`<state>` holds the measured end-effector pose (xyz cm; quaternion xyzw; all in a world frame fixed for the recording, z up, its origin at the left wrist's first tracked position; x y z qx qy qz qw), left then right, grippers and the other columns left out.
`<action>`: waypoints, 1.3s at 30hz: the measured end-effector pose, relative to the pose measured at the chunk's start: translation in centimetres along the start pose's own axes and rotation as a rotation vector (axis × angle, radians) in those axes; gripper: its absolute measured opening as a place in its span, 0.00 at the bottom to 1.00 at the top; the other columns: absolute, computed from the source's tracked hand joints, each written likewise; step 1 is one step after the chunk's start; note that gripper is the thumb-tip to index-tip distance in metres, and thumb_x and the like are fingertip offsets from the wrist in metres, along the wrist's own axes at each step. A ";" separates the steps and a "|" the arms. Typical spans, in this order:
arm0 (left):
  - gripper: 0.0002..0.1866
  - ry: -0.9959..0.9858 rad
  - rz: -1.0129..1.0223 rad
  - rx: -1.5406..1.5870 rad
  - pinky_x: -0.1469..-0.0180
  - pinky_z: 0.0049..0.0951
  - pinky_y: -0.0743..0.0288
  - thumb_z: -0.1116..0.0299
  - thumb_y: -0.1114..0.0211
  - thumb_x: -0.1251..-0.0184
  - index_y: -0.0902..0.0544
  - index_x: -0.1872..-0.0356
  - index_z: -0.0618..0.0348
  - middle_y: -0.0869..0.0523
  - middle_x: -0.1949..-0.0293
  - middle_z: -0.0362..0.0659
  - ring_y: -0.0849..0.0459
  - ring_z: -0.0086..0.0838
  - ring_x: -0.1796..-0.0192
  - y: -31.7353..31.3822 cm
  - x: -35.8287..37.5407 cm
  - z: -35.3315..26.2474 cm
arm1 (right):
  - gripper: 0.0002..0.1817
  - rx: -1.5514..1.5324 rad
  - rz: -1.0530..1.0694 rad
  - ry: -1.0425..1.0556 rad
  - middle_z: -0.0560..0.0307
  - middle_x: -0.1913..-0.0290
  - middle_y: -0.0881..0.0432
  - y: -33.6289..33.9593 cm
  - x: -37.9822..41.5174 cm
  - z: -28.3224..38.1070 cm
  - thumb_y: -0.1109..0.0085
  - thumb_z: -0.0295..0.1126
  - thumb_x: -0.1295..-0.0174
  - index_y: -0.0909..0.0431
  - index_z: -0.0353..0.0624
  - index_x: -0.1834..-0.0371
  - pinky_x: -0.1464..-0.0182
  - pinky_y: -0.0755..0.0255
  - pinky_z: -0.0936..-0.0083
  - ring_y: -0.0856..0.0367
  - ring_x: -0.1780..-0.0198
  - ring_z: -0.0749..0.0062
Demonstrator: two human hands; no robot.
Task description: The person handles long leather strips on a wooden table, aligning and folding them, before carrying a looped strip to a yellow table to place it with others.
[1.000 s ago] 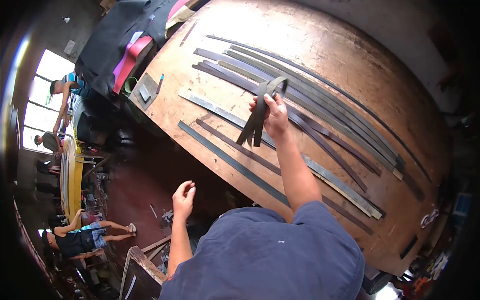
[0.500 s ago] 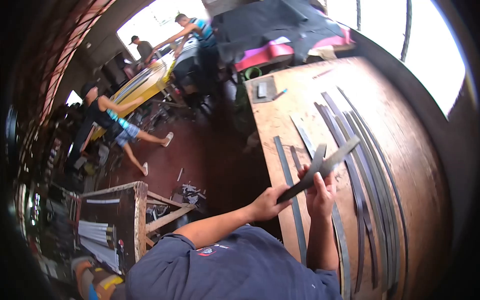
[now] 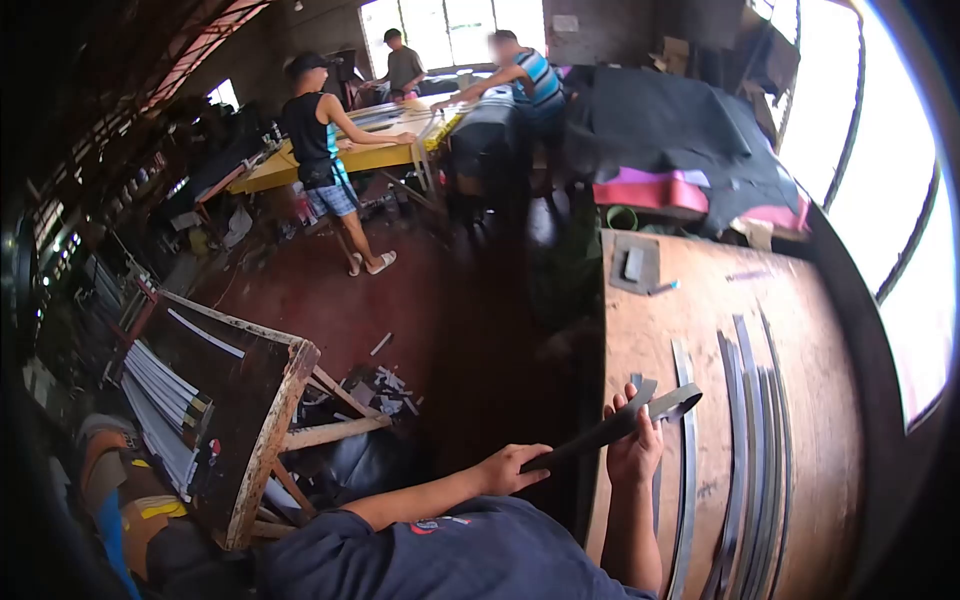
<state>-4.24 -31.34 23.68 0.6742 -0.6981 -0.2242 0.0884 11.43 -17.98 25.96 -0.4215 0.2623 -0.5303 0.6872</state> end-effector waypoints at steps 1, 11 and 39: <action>0.18 0.002 0.010 0.024 0.50 0.37 0.23 0.64 0.36 0.32 0.24 0.45 0.61 0.15 0.58 0.53 0.15 0.46 0.52 1.3 -0.1 1.4 | 0.25 0.012 0.020 0.000 0.43 0.38 0.27 -1.0 -1.1 -1.6 0.50 0.30 0.29 0.44 0.43 0.30 0.42 0.25 0.55 0.20 0.47 0.56; 0.30 0.006 -0.305 -0.195 0.42 0.43 0.25 0.59 0.31 0.37 0.32 0.38 0.58 0.17 0.50 0.53 0.18 0.50 0.45 18.4 -2.4 10.3 | 0.21 0.223 0.127 -0.130 0.46 0.47 0.22 -11.6 -12.4 -19.4 0.56 0.30 0.26 0.41 0.44 0.32 0.46 0.24 0.58 0.20 0.52 0.60; 0.15 0.550 -0.880 -0.404 0.64 0.42 0.23 0.60 0.33 0.35 0.21 0.60 0.62 0.15 0.71 0.54 0.15 0.51 0.65 57.3 -19.4 38.4 | 0.15 0.054 0.603 -0.722 0.59 0.65 0.26 -40.4 -60.0 -55.5 0.43 0.30 0.31 0.30 0.42 0.43 0.53 0.26 0.62 0.25 0.63 0.70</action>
Point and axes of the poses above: each hand's wrist, its own x-axis away from the middle knuckle, its own y-axis out of the back of the hand, z = x × y, the point moved 6 cm from there along -x, towards the middle knuckle
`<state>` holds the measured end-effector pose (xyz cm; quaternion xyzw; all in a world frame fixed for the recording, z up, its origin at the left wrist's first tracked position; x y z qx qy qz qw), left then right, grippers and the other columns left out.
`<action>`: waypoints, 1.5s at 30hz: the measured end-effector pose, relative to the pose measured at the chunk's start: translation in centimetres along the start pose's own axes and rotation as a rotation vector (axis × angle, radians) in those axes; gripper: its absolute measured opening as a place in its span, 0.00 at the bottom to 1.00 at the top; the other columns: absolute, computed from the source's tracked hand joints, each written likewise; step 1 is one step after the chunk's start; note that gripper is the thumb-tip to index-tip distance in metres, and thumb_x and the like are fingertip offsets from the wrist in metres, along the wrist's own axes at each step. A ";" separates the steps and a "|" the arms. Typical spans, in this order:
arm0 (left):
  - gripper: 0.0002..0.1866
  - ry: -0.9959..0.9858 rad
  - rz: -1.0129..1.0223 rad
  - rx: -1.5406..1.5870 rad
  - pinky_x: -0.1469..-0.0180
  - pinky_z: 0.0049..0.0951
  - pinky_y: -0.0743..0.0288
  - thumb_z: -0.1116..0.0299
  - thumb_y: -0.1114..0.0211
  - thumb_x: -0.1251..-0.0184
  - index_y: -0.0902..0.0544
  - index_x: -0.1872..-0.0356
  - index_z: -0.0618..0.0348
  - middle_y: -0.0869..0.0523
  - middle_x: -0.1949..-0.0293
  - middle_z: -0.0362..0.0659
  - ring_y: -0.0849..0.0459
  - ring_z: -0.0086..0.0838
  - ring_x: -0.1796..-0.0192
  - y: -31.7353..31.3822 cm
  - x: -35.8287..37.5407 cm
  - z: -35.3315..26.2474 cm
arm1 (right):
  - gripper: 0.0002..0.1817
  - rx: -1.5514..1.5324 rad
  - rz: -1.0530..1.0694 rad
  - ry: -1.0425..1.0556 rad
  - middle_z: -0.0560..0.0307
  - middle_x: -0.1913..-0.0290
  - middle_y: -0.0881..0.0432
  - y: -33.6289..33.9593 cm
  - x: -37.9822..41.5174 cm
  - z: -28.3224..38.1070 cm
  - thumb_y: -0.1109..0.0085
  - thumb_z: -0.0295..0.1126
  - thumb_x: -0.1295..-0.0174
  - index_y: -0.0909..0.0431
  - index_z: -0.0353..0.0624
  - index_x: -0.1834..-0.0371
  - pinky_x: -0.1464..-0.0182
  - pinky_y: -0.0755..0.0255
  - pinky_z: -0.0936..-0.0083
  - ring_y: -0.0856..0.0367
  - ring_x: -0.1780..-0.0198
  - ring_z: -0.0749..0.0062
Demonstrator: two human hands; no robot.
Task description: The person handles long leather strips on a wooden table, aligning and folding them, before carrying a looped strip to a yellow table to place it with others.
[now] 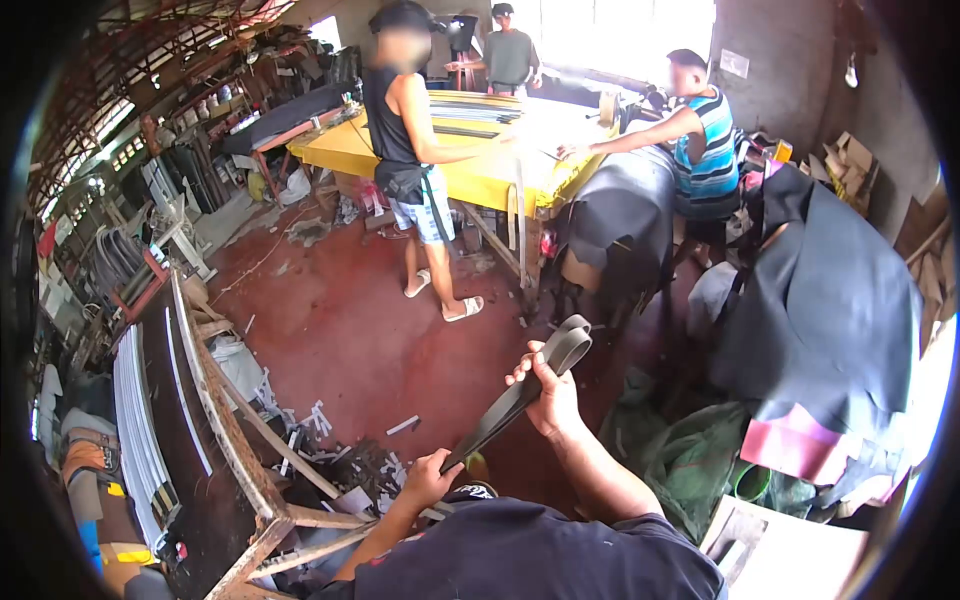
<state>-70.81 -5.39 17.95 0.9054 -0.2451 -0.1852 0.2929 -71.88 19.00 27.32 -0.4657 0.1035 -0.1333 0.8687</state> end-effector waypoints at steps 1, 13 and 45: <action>0.12 0.009 -0.001 -0.070 0.64 0.41 0.24 0.61 0.33 0.35 0.20 0.60 0.60 0.16 0.72 0.53 0.15 0.50 0.66 -0.4 -1.9 1.8 | 0.14 0.005 -0.012 0.042 0.59 0.65 0.26 0.7 -2.0 0.5 0.44 0.30 0.31 0.30 0.41 0.44 0.53 0.26 0.62 0.25 0.63 0.69; 0.10 -0.247 0.121 -0.253 0.63 0.48 0.21 0.66 0.33 0.41 0.24 0.62 0.56 0.16 0.68 0.50 0.15 0.51 0.65 4.8 -36.1 7.4 | 0.09 0.085 -0.227 0.451 0.57 0.64 0.27 7.9 -27.1 7.5 0.46 0.33 0.29 0.29 0.42 0.52 0.50 0.27 0.63 0.26 0.60 0.65; 0.36 -0.527 -0.298 -1.141 0.29 0.59 0.48 0.68 0.34 0.45 0.33 0.32 0.57 0.27 0.40 0.52 0.33 0.44 0.31 25.3 -119.9 25.8 | 0.27 -0.014 -0.280 0.504 0.53 0.34 0.29 17.9 -100.8 2.6 0.41 0.41 0.31 0.35 0.49 0.32 0.30 0.44 0.56 0.35 0.31 0.65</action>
Point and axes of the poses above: each hand's wrist, its own x-axis away from the middle knuckle, its own y-axis out of the back of the hand, z = x × y, the point moved 6 cm from there along -x, towards the middle knuckle
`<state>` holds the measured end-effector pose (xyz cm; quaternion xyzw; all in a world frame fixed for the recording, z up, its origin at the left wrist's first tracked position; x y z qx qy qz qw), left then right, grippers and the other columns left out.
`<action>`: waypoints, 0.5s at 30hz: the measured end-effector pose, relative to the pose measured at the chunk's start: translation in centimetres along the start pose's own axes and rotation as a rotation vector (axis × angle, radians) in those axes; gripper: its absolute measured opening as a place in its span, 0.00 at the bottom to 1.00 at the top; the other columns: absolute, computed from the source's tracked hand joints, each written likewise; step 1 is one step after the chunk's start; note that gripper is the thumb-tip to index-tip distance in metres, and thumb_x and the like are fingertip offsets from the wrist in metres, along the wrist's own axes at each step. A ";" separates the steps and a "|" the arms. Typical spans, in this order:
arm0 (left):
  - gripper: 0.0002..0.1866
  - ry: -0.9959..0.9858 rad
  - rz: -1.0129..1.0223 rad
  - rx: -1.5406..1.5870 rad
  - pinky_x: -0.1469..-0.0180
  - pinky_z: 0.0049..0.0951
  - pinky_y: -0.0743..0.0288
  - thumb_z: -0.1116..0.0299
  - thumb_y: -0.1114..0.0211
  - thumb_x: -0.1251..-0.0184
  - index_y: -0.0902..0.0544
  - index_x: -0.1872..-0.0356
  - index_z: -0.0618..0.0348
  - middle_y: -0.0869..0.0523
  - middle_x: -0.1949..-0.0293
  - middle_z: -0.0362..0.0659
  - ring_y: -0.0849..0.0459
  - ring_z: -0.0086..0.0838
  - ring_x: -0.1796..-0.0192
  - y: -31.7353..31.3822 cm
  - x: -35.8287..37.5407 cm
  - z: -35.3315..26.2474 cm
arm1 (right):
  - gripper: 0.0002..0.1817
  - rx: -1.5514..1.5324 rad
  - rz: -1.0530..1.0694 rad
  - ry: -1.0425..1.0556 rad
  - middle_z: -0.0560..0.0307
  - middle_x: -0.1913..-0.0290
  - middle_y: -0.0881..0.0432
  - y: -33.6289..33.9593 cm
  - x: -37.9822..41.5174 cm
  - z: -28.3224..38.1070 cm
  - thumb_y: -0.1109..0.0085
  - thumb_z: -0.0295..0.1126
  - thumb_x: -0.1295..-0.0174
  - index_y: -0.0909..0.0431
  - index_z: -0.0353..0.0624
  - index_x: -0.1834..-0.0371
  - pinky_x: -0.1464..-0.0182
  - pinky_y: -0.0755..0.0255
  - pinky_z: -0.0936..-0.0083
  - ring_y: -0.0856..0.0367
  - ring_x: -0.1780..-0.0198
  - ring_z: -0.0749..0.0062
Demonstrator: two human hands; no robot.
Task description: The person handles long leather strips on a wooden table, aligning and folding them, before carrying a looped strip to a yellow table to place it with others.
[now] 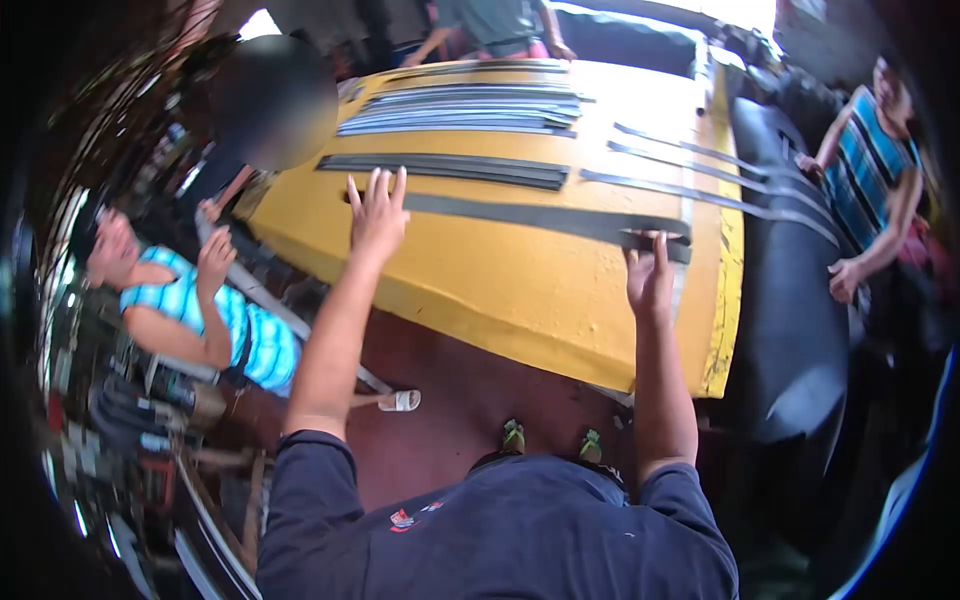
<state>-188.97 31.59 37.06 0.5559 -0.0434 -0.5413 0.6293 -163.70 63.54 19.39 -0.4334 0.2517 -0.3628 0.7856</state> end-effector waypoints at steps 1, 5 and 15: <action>0.49 0.060 0.249 -0.068 0.25 0.66 0.68 0.60 0.30 0.44 0.49 0.23 0.54 0.43 0.26 0.55 0.52 0.46 0.22 -6.1 1.0 -0.7 | 0.30 0.015 -0.053 -0.007 0.53 0.30 0.34 3.2 1.6 -0.4 0.40 0.42 0.32 0.39 0.51 0.29 0.29 0.46 0.54 0.39 0.29 0.64; 0.49 0.138 0.568 0.478 0.25 0.65 0.68 0.46 0.35 0.37 0.51 0.23 0.55 0.54 0.23 0.57 0.61 0.49 0.20 -17.5 6.4 -9.8 | 0.38 0.399 -0.624 -0.029 0.52 0.33 0.34 15.0 16.4 4.2 0.39 0.36 0.32 0.52 0.48 0.24 0.34 0.36 0.59 0.32 0.35 0.59; 0.36 0.182 0.475 0.662 0.24 0.58 0.61 0.43 0.45 0.32 0.35 0.28 0.54 0.44 0.24 0.53 0.51 0.43 0.21 -21.8 10.9 -18.4 | 0.17 1.392 -1.362 -0.493 0.59 0.79 0.27 30.3 64.1 8.1 0.39 0.35 0.35 0.28 0.39 0.48 0.81 0.35 0.75 0.29 0.81 0.77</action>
Point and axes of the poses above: each hand's wrist, its own x-axis away from the middle knuckle, its own y-axis out of the back of the hand, z = x × y, the point moved 6 cm from there along -x, towards the middle knuckle
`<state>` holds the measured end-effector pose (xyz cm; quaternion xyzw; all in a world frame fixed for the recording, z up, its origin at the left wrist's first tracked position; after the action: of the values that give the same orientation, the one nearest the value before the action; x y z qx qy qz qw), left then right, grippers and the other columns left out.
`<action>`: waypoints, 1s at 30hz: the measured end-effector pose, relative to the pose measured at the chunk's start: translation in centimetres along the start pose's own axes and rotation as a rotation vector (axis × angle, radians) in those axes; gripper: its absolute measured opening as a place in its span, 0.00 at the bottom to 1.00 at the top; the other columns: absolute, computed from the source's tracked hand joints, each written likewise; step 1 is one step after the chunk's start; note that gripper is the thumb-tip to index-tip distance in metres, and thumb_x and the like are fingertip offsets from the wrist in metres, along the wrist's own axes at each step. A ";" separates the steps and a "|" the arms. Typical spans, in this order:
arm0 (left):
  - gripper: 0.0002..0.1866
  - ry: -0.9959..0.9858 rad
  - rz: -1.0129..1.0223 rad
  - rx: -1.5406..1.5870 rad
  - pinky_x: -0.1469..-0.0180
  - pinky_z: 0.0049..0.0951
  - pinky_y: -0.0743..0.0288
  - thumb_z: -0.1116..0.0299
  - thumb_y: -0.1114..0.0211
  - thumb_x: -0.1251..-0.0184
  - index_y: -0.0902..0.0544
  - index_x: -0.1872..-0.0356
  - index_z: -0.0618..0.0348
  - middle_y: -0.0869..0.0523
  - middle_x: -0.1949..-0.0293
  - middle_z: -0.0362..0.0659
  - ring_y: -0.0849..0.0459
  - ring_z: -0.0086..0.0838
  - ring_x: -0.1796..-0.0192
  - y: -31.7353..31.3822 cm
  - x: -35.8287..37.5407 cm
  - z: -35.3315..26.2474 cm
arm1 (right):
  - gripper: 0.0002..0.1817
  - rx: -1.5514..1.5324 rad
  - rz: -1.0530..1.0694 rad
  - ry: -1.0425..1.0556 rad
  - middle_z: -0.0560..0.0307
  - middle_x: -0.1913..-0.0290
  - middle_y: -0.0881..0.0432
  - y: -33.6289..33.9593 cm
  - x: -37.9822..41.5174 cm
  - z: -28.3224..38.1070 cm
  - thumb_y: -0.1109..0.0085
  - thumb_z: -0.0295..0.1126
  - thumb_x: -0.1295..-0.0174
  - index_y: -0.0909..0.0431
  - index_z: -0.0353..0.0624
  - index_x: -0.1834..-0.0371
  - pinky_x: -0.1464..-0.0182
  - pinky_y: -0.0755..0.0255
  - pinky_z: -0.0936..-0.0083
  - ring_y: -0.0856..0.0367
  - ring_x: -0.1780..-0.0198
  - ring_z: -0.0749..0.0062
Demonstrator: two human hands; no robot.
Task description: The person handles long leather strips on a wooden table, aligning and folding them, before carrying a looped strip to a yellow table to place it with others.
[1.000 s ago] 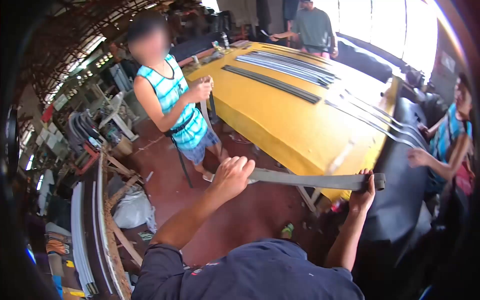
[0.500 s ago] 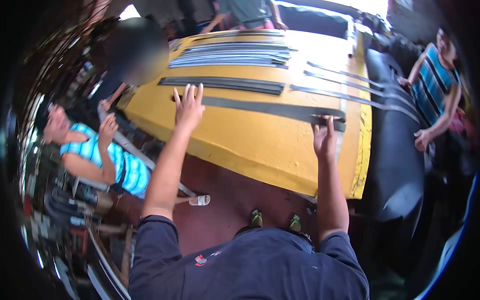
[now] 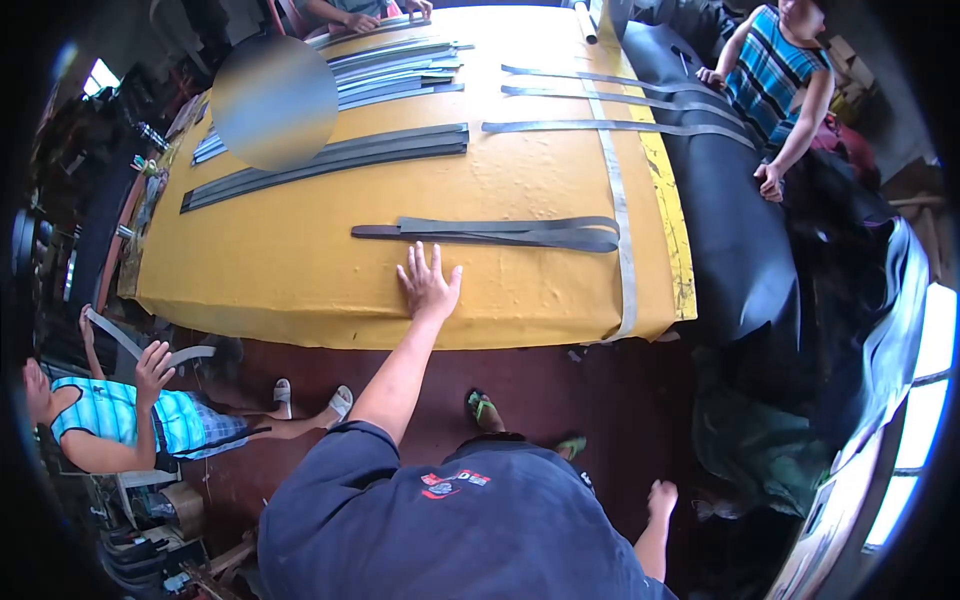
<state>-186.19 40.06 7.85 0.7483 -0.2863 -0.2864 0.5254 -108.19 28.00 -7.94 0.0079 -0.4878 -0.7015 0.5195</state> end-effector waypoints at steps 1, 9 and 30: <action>0.36 0.000 0.004 -0.004 0.24 0.58 0.61 0.44 0.45 0.32 0.35 0.28 0.53 0.44 0.24 0.52 0.51 0.43 0.21 0.0 0.1 0.1 | 0.15 0.178 0.014 -0.052 0.57 0.79 0.26 -0.4 1.9 -1.0 0.39 0.35 0.36 0.26 0.38 0.52 0.81 0.35 0.71 0.28 0.81 0.74; 0.32 -0.146 -0.129 -0.092 0.29 0.59 0.49 0.44 0.41 0.34 0.28 0.34 0.49 0.33 0.28 0.50 0.40 0.47 0.26 -0.2 0.0 1.0 | 0.23 0.447 0.428 0.093 0.40 0.55 0.14 -8.7 11.2 -18.2 0.39 0.46 0.40 0.16 0.35 0.54 0.53 0.22 0.61 0.15 0.54 0.50; 0.19 -0.936 1.268 -0.229 0.64 0.42 0.22 0.54 0.38 0.31 0.17 0.53 0.60 0.15 0.63 0.49 0.16 0.37 0.64 -23.3 45.3 -24.5 | 0.26 -0.412 -0.298 -0.585 0.40 0.53 0.15 9.1 19.5 -42.8 0.36 0.50 0.46 0.15 0.37 0.58 0.44 0.24 0.61 0.17 0.49 0.49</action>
<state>-134.93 28.87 -13.10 0.1863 -0.8173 -0.2452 0.4871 -88.45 -15.14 -14.44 -0.2262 -0.4577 -0.8252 0.2416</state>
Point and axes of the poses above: each hand's wrist, its own x-axis away from the middle knuckle, its own y-axis out of the back of the hand, z = x × y, the point moved 6 cm from there along -x, towards the middle knuckle
